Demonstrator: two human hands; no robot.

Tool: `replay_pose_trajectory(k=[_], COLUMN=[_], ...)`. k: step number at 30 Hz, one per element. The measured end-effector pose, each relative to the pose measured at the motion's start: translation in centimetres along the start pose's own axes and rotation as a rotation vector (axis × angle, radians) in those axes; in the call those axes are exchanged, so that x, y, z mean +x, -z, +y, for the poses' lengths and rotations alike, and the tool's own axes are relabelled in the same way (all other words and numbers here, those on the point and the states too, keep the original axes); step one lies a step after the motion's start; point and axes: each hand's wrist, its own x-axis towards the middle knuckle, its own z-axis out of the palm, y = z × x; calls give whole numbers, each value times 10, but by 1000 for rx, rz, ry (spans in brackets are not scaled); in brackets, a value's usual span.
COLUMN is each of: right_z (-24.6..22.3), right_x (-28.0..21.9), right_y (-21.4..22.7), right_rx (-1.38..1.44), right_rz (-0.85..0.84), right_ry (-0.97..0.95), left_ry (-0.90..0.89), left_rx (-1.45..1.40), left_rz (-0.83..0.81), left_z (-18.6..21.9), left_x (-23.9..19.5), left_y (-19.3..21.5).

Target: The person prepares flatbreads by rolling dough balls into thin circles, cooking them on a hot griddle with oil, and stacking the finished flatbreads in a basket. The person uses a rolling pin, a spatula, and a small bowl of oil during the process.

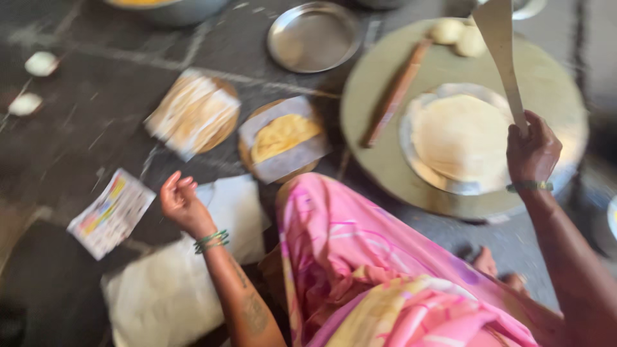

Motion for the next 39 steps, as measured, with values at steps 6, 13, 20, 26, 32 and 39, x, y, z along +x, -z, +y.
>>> replay_pose_trajectory(k=[6, 13, 20, 26, 32, 39], right_z=[157, 212, 277, 310, 312, 321], right_x=[-16, -27, -89, -112, -122, -133], right_y=[42, 61, 135, 119, 117, 114], right_rx=[-173, -346, -598, -417, -377, -286], right_rz=[-46, -45, -350, -617, -549, -75], right_ry=[-300, -392, -941, -1094, -1120, -989], left_ry=[106, 103, 89, -4, 32, 12], left_rx=[-165, -196, -155, -137, -117, -108], left_rz=[-273, -538, -624, -698, -693, -699], left_z=[52, 97, 108, 127, 133, 105], left_x=[-42, -111, -131, -136, -145, -139], left_y=[-123, -234, -276, -318, -331, -320])
